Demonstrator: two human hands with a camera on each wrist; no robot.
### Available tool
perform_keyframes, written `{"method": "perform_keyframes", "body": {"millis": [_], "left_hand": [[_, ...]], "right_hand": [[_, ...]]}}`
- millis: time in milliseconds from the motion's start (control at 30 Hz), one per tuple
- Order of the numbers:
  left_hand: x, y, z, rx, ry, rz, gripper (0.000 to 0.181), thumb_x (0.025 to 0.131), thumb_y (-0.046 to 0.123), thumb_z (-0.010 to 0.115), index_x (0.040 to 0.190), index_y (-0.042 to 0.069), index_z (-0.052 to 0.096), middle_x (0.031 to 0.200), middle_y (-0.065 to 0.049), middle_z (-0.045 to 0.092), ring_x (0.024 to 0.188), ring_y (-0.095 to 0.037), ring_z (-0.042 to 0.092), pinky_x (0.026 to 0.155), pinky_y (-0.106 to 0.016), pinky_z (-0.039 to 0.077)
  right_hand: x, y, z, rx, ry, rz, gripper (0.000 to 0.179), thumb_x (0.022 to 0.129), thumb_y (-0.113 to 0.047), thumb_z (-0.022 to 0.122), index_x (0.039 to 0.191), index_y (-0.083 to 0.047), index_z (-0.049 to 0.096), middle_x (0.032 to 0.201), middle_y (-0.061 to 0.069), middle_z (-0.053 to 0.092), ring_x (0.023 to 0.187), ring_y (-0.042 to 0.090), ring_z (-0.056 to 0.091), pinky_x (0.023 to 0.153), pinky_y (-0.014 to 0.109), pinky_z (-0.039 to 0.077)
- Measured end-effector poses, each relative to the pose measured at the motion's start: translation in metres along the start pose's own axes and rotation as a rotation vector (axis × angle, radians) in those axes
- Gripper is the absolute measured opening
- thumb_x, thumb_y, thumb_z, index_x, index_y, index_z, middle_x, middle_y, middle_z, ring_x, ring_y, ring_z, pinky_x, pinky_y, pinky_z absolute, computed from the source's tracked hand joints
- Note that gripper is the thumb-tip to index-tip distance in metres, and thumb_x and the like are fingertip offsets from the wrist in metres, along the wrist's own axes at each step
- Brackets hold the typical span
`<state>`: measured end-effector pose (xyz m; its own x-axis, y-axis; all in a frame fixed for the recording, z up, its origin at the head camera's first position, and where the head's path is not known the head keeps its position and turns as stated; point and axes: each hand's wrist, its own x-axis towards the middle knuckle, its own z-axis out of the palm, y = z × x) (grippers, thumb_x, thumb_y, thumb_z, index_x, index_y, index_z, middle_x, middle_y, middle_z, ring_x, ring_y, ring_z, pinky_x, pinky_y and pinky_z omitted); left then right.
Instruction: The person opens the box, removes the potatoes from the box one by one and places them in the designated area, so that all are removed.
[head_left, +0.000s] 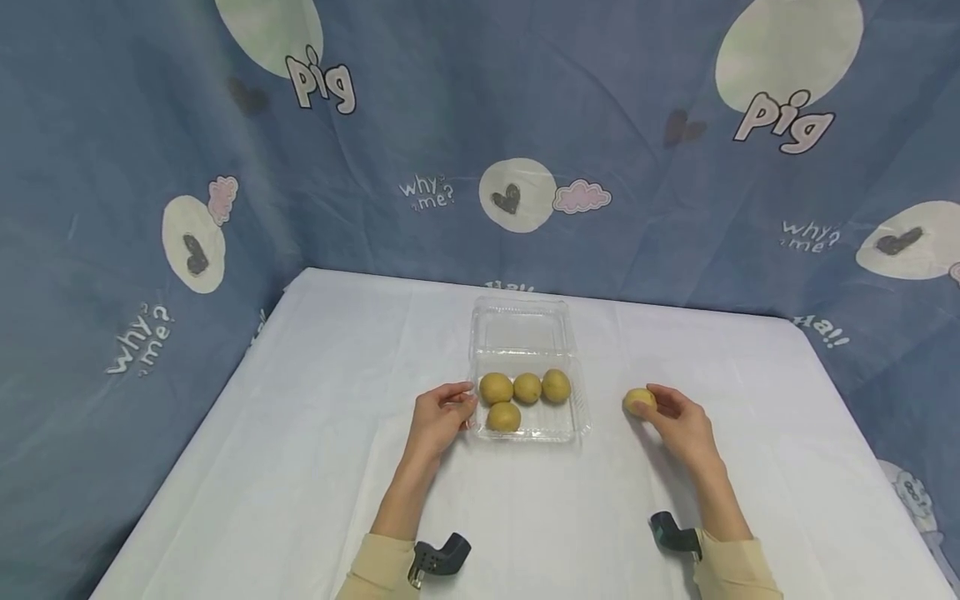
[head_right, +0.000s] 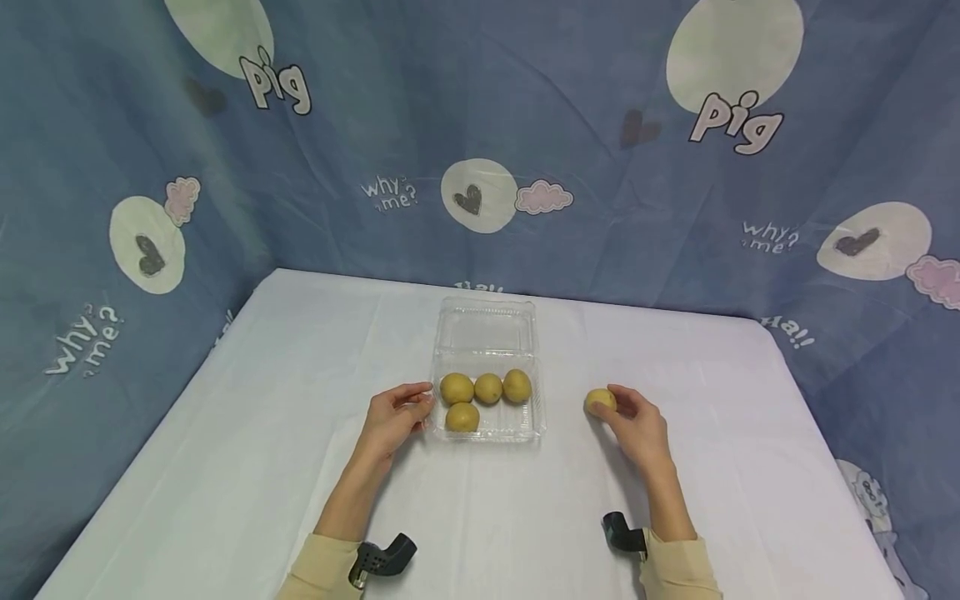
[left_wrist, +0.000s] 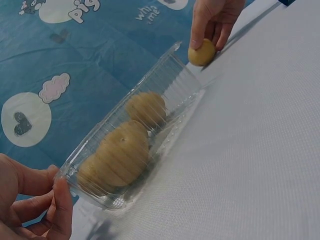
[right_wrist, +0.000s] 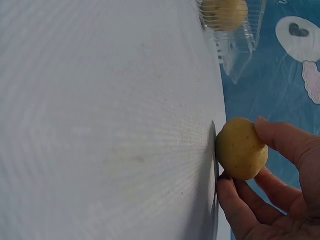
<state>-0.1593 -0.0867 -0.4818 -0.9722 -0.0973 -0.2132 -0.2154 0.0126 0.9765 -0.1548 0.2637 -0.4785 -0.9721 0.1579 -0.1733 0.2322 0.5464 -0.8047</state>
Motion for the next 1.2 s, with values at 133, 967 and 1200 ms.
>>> {"method": "perform_keyframes", "body": {"millis": [133, 967, 1200], "left_hand": [[0.0015, 0.0038, -0.0007, 0.015, 0.005, 0.003, 0.025, 0.09, 0.003, 0.068, 0.114, -0.002, 0.068, 0.094, -0.01, 0.062, 0.067, -0.013, 0.057, 0.058, -0.023, 0.051], [0.001, 0.0041, 0.0007, 0.009, 0.013, 0.002, 0.025, 0.09, 0.003, 0.068, 0.115, -0.002, 0.068, 0.096, -0.01, 0.063, 0.072, -0.015, 0.058, 0.058, -0.022, 0.051], [0.0009, 0.0006, 0.0005, 0.011, 0.012, -0.007, 0.024, 0.091, 0.003, 0.067, 0.114, -0.003, 0.067, 0.094, -0.01, 0.063, 0.067, -0.012, 0.056, 0.058, -0.023, 0.05]], "right_hand": [[0.0022, -0.0028, -0.0012, -0.001, 0.001, 0.004, 0.066, 0.094, -0.043, 0.064, 0.141, -0.001, 0.046, 0.14, 0.023, 0.049, 0.128, 0.038, 0.047, 0.104, 0.051, 0.039], [-0.0003, -0.0069, -0.007, -0.033, -0.021, -0.007, 0.073, 0.093, -0.05, 0.062, 0.145, -0.003, 0.042, 0.142, 0.022, 0.047, 0.13, 0.039, 0.044, 0.103, 0.055, 0.038], [-0.0021, -0.0084, -0.0063, -0.07, 0.031, 0.022, 0.069, 0.096, -0.049, 0.056, 0.145, -0.003, 0.041, 0.145, 0.024, 0.043, 0.133, 0.042, 0.038, 0.104, 0.057, 0.035]]}}
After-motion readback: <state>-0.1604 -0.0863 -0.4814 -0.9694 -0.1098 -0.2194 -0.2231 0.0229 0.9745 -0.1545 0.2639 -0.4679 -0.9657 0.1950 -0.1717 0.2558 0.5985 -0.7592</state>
